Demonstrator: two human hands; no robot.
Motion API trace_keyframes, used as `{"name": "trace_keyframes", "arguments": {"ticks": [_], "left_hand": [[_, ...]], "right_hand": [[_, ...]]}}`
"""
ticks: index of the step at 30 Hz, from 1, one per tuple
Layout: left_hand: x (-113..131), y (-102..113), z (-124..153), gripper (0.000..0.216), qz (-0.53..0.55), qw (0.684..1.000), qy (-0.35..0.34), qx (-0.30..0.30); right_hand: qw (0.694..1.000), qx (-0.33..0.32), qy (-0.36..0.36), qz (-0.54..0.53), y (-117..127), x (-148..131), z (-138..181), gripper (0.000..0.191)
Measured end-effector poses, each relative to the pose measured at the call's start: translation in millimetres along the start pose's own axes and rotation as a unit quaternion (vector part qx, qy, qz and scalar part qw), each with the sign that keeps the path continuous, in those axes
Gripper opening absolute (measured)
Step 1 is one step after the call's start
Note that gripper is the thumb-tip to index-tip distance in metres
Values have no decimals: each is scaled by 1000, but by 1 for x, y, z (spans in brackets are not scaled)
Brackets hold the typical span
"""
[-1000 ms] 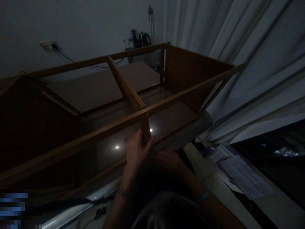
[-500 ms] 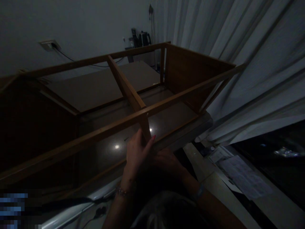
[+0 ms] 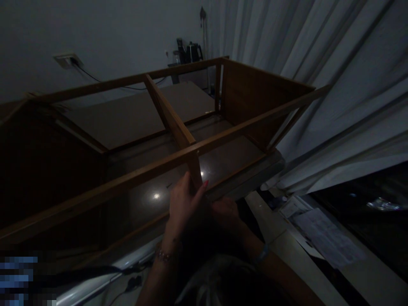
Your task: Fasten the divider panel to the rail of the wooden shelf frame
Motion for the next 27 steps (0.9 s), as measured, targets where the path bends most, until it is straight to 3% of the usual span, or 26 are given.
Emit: {"name": "trace_keyframes", "arguments": {"ticks": [4,8,13,22,27], "left_hand": [[-1,0,1,37,-1,1000,11,-4],[0,1,1,37,-8,1000,9,-10],[0,0,0,37,-8,1000,-1,-9],[2,1,-1,37,-7,1000,-7,-6],[1,1,-1,38,-9,1000,-7,-4]], "right_hand": [[998,31,-59,-4,0,1,-1,22],[993,6,-108,-38,-2,2,6,25],[993,-39,-89,-69,-1,7,12,18],[996,-17,26,85,31,9,-9,13],[993,-34,10,114,30,5,-14,12]]}}
Point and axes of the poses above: each hand's wrist, its own z-axis away from the middle knuckle, its own y-axis out of the back of the hand, x = y × z, the point moved 4 cm from there along -z, towards the middle knuckle, and after that the axes turned 6 degrees about z, right-handed, at the moved point
